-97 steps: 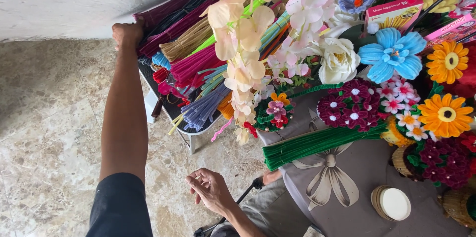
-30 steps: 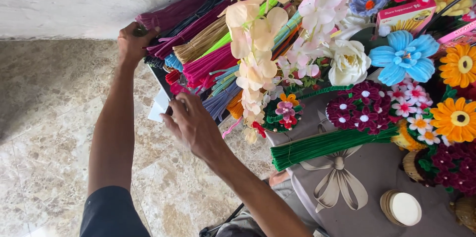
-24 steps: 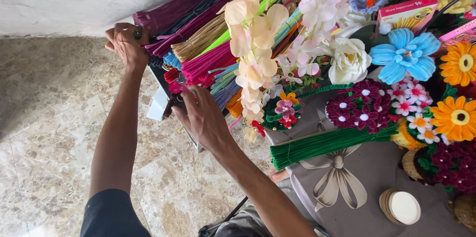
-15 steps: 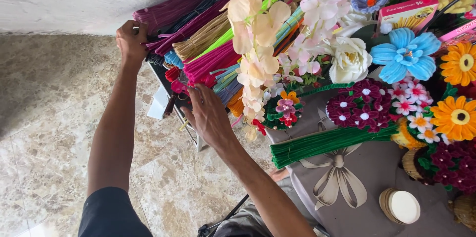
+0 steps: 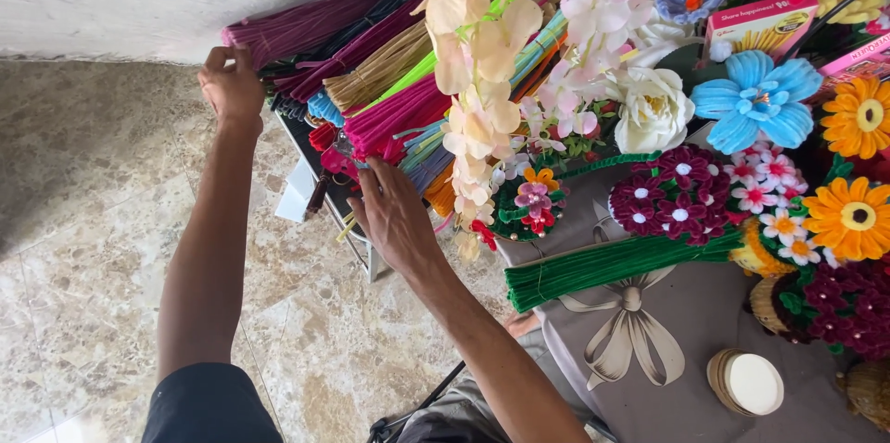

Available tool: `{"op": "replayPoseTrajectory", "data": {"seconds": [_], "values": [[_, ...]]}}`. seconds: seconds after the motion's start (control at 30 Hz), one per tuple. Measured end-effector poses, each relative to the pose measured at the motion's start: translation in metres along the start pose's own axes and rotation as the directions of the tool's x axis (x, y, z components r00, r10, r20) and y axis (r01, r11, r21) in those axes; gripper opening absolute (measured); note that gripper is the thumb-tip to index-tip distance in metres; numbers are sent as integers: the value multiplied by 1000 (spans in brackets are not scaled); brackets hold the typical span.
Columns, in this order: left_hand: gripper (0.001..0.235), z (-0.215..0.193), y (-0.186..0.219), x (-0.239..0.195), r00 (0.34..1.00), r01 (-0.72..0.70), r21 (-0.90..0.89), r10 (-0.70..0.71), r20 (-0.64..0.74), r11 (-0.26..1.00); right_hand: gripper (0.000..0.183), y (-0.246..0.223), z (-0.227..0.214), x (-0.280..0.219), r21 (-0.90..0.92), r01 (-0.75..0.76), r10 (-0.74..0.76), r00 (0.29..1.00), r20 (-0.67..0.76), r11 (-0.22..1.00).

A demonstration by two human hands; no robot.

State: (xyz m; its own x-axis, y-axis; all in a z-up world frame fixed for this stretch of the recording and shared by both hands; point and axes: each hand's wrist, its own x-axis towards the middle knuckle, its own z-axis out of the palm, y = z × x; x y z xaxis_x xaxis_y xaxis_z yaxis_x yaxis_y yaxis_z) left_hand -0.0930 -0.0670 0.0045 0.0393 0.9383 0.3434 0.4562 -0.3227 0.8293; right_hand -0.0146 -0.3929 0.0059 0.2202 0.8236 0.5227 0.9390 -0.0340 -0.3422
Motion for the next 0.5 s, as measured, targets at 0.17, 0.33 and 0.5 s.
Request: {"op": "replayPoseTrajectory", "data": {"seconds": [0.17,0.33,0.5], "values": [[25,-32,-1,-11,999,-18,-148,12,-38,989,39,1,0,-3,-7,17,-17,1000,-8,1000],[9,-121,96,-87,993,-115,-485,115,-29,867,41,3,2,-2,24,35,-34,998,-57,999],[20,-203,40,-126,964,-252,-350,265,-12,902,45,-9,-21,5,70,66,-57,991,-122,995]]}}
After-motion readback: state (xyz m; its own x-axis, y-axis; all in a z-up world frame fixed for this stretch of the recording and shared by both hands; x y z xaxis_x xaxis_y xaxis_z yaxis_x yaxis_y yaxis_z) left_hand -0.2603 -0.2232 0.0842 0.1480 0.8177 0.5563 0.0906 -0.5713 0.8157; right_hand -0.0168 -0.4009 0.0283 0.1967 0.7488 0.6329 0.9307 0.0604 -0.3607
